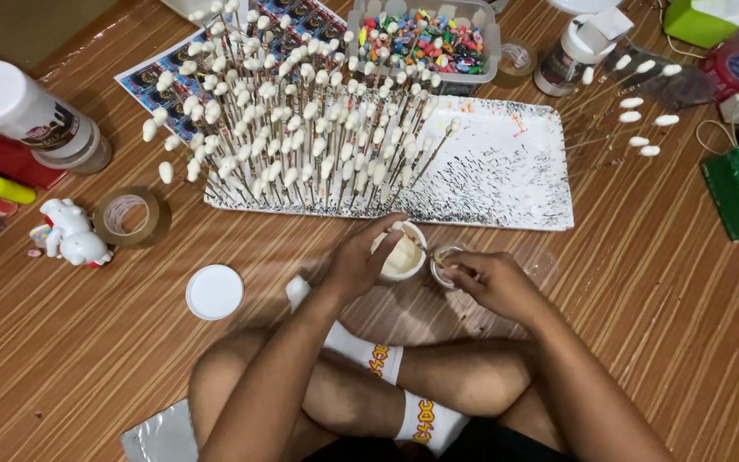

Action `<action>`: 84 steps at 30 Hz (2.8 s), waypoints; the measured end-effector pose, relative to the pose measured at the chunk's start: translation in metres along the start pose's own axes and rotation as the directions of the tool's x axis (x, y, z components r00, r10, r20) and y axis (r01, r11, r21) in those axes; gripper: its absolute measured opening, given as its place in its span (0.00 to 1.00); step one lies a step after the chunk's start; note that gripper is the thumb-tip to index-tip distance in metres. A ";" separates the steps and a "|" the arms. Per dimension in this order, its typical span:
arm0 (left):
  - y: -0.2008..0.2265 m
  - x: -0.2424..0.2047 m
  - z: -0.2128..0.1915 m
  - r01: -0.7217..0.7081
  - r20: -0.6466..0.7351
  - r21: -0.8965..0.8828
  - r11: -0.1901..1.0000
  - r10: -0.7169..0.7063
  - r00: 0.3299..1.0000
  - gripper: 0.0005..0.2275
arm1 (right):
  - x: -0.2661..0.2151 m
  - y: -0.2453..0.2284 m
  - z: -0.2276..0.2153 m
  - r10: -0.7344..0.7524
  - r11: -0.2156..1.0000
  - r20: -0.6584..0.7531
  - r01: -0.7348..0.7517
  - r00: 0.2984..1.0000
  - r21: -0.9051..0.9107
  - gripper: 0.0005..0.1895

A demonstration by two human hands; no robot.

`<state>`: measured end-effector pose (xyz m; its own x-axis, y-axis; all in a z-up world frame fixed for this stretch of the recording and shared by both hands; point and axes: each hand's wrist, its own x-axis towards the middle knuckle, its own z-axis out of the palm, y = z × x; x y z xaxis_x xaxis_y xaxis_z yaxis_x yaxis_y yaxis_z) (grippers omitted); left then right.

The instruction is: Dip small white lures on sticks into a bowl of white liquid and then into a small container to coat them.

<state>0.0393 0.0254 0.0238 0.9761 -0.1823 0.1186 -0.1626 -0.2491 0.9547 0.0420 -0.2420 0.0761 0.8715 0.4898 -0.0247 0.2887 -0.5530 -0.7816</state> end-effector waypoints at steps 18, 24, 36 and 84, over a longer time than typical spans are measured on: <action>-0.013 -0.015 -0.001 0.057 -0.157 0.158 0.986 -0.032 0.987 0.17 | 0.034 0.029 0.063 -0.383 0.923 -0.407 0.330 0.829 -0.196 0.14; -0.017 -0.014 0.004 0.032 -0.197 0.150 0.988 -0.002 0.980 0.16 | 0.036 0.037 0.074 -0.298 0.949 -0.357 0.236 0.885 -0.208 0.14; -0.027 -0.014 0.009 0.043 -0.219 0.149 0.988 -0.009 0.976 0.16 | 0.036 0.034 0.078 -0.244 0.965 -0.379 0.186 0.893 -0.182 0.18; 0.024 -0.029 0.025 0.262 -0.120 -0.179 0.948 -0.285 0.951 0.09 | 0.042 0.030 0.077 -0.195 0.974 -0.460 0.117 0.866 -0.194 0.14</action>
<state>0.0039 0.0010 0.0367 0.9918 0.0123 -0.1269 0.1275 -0.1139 0.9853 0.0565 -0.1865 0.0034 0.8809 0.2221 0.4180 0.4596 -0.6123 -0.6433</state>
